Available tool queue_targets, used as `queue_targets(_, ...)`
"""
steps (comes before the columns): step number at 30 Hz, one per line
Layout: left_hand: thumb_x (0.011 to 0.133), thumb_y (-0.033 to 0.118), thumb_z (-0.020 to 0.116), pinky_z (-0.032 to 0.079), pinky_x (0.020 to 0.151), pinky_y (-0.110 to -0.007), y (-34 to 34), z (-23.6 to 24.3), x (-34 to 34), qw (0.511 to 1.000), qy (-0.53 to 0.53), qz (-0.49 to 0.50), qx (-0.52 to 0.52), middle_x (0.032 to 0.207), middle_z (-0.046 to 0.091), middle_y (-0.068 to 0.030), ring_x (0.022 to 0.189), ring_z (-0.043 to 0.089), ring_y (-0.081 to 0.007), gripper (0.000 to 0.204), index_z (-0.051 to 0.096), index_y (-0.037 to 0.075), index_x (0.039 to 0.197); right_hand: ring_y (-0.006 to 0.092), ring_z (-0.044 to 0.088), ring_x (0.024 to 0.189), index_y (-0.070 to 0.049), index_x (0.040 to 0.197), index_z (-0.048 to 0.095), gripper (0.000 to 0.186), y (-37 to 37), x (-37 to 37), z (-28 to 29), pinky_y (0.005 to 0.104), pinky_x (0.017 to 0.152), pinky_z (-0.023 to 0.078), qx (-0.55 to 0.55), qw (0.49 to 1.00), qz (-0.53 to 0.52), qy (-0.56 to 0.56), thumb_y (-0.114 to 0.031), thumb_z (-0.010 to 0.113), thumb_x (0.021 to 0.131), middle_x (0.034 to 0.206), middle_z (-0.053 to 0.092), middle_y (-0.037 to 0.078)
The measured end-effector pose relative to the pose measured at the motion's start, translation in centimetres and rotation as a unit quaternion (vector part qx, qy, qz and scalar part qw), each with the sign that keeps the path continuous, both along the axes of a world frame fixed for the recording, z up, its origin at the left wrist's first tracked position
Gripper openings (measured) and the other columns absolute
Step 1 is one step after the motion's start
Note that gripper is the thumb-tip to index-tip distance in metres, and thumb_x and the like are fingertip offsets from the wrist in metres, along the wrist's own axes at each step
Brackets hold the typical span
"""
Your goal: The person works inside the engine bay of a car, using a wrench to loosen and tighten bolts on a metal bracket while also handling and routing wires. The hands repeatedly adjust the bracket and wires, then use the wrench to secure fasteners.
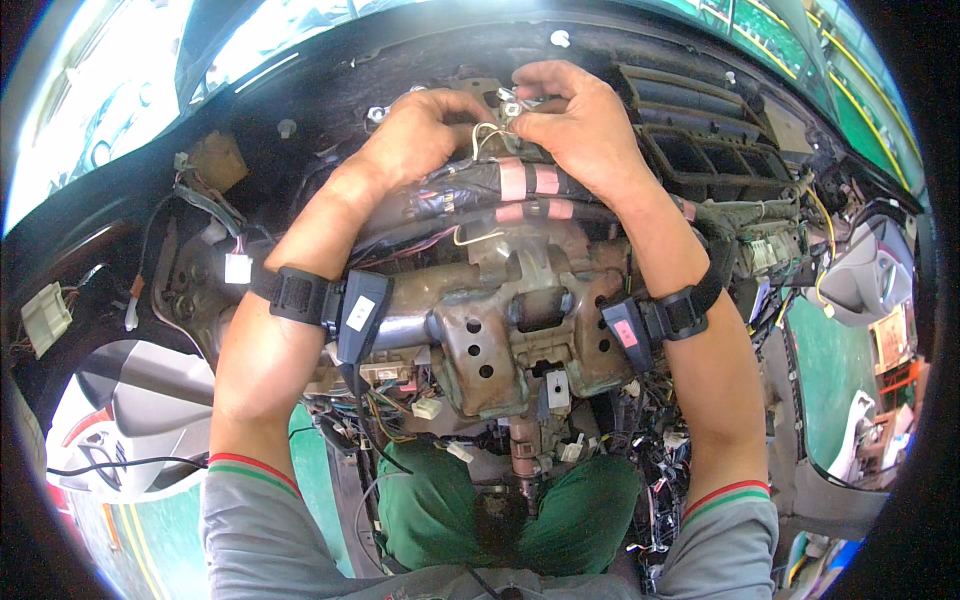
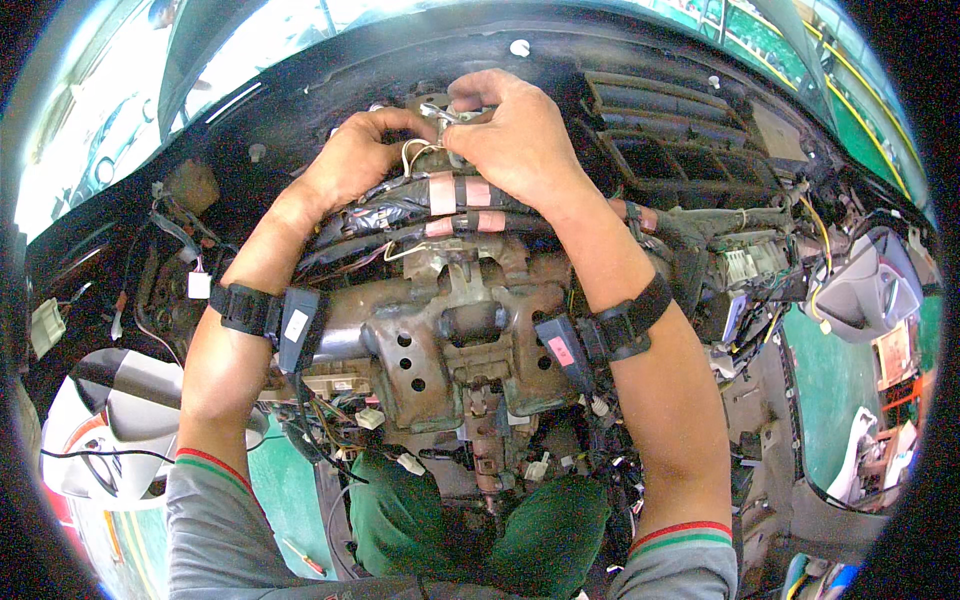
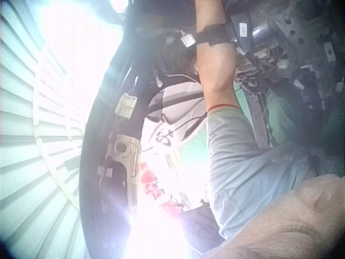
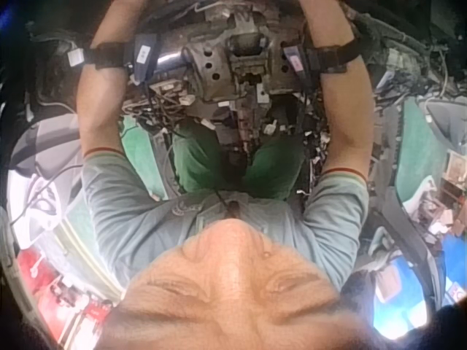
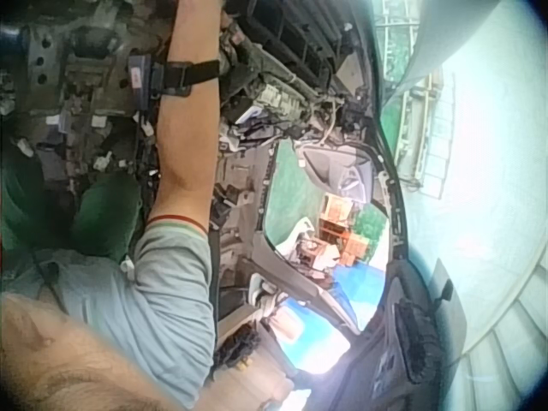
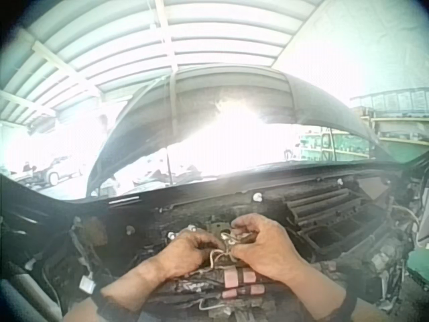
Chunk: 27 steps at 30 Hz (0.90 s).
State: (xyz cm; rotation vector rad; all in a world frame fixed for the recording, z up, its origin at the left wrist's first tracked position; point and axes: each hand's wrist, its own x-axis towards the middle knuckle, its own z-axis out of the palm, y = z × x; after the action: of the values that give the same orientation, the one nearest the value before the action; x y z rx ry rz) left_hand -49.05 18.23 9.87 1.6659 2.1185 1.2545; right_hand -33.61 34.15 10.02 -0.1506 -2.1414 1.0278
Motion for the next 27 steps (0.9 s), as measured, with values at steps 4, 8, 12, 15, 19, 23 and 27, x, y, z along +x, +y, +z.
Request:
queue_targets(4, 0.086, 0.012, 0.076, 0.054, 0.094, -0.034, -0.18, 0.09, 0.53, 1.000, 0.002, 0.031, 0.005, 0.102, 0.078, -0.0113, 0.099, 0.070, -0.0183, 0.020, 0.077, 0.003, 0.105, 0.0259, 0.074, 0.102, 0.004, 0.123, 0.070, 0.053, 0.02, 0.05, -0.04, 0.0347, 0.092, 0.057, -0.003, 1.000, -0.002, -0.002, -0.017, 0.079, 0.075, 0.114, 0.076, 0.018)
queue_targets(8, 0.088, 0.013, 0.075, 0.053, 0.095, -0.034, -0.12, 0.39, 0.42, 1.000, -0.006, 0.014, -0.017, 0.103, 0.078, -0.0117, 0.101, 0.070, -0.0188, 0.022, 0.077, 0.002, 0.107, 0.0270, 0.074, 0.104, 0.004, 0.123, 0.070, 0.053, 0.03, -0.02, -0.07, 0.0352, 0.094, 0.057, 0.002, 1.000, 0.004, 0.012, -0.018, 0.079, 0.076, 0.114, 0.076, 0.019)
queue_targets(12, 0.088, 0.014, 0.075, 0.053, 0.094, -0.034, -0.15, 0.13, 0.44, 1.000, 0.000, 0.007, 0.008, 0.103, 0.077, -0.0117, 0.100, 0.069, -0.0187, 0.022, 0.077, 0.002, 0.107, 0.0273, 0.074, 0.103, 0.004, 0.123, 0.070, 0.053, 0.02, 0.00, -0.11, 0.0351, 0.093, 0.057, 0.002, 1.000, 0.001, 0.004, -0.018, 0.079, 0.076, 0.113, 0.076, 0.019)
queue_targets(15, 0.089, 0.013, 0.074, 0.053, 0.094, -0.034, -0.17, 0.08, 0.44, 0.999, 0.018, 0.030, 0.000, 0.103, 0.077, -0.0118, 0.100, 0.070, -0.0191, 0.022, 0.077, 0.003, 0.108, 0.0265, 0.074, 0.102, 0.004, 0.123, 0.070, 0.053, -0.05, 0.02, -0.12, 0.0346, 0.092, 0.057, -0.009, 1.000, 0.002, 0.005, -0.018, 0.079, 0.076, 0.113, 0.076, 0.019)
queue_targets(19, 0.090, 0.016, 0.075, 0.051, 0.099, -0.036, -0.20, 0.37, 0.24, 0.999, 0.020, 0.017, -0.042, 0.112, 0.074, -0.0130, 0.106, 0.068, -0.0237, 0.026, 0.075, 0.004, 0.113, 0.0254, 0.075, 0.100, 0.004, 0.123, 0.070, 0.052, -0.12, 0.02, -0.07, 0.0342, 0.090, 0.058, -0.005, 1.000, 0.005, 0.012, -0.017, 0.079, 0.076, 0.112, 0.076, 0.018)
queue_targets(23, 0.091, 0.016, 0.075, 0.050, 0.101, -0.036, -0.27, 0.34, 0.22, 0.999, -0.015, 0.003, -0.042, 0.115, 0.073, -0.0129, 0.108, 0.068, -0.0237, 0.026, 0.075, 0.006, 0.115, 0.0251, 0.075, 0.099, 0.004, 0.123, 0.070, 0.051, -0.12, 0.15, -0.02, 0.0342, 0.090, 0.058, -0.004, 1.000, 0.004, 0.007, -0.016, 0.078, 0.076, 0.111, 0.076, 0.018)
queue_targets(27, 0.093, 0.019, 0.075, 0.051, 0.100, -0.035, -0.28, 0.50, 0.05, 0.998, 0.021, 0.014, -0.062, 0.114, 0.074, -0.0125, 0.107, 0.068, -0.0213, 0.027, 0.075, 0.005, 0.116, 0.0252, 0.075, 0.099, 0.004, 0.122, 0.070, 0.051, -0.10, 0.12, -0.10, 0.0341, 0.089, 0.058, 0.003, 1.000, 0.003, 0.012, -0.016, 0.078, 0.076, 0.111, 0.076, 0.018)
